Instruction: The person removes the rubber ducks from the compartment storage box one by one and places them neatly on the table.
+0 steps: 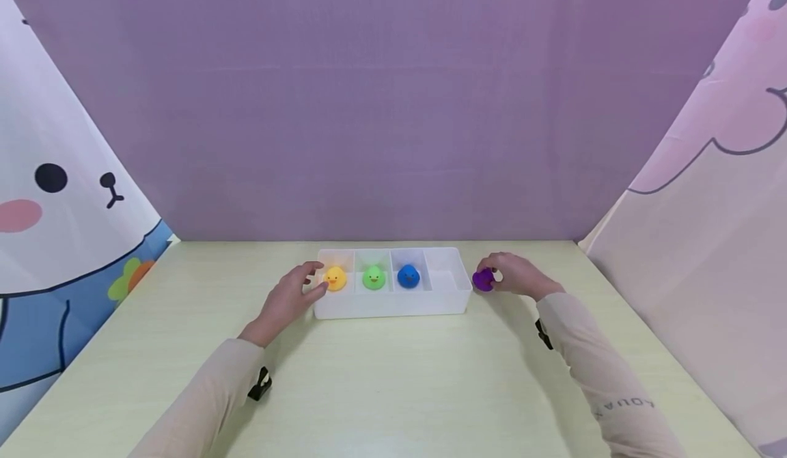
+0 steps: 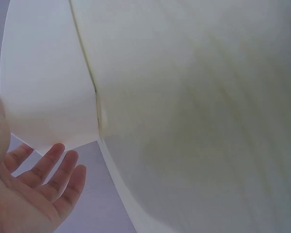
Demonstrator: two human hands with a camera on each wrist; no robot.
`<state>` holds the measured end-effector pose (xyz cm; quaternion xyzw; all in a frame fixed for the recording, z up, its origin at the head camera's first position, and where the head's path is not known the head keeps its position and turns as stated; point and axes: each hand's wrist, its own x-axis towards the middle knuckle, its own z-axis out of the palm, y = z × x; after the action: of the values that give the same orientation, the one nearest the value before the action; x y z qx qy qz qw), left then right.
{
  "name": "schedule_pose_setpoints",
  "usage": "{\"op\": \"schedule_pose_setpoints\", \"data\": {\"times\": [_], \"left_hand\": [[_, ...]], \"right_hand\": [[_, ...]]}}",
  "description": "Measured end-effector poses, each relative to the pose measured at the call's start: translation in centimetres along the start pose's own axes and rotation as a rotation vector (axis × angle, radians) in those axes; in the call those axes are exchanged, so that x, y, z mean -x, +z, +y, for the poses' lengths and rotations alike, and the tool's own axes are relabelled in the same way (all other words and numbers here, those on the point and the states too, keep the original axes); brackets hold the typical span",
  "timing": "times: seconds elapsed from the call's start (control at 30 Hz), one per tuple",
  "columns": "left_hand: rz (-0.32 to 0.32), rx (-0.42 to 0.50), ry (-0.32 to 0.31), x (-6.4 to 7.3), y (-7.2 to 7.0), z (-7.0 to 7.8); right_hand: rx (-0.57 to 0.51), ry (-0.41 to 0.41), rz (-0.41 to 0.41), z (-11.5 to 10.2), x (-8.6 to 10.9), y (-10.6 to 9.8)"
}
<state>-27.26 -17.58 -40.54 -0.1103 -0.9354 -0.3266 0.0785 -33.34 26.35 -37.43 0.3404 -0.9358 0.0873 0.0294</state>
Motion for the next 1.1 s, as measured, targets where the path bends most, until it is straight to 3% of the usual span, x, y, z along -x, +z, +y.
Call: {"op": "schedule_pose_setpoints", "data": {"times": [0.6,1.1], "left_hand": [[0.012,-0.003,-0.002,-0.1,0.0,0.1],[0.002,0.005,-0.012,0.0,-0.1,0.1]], "right_hand": [[-0.021,0.015,0.005,0.2,0.3,1.3],[-0.032,0.005,-0.014,0.0,0.2,0.3]]}}
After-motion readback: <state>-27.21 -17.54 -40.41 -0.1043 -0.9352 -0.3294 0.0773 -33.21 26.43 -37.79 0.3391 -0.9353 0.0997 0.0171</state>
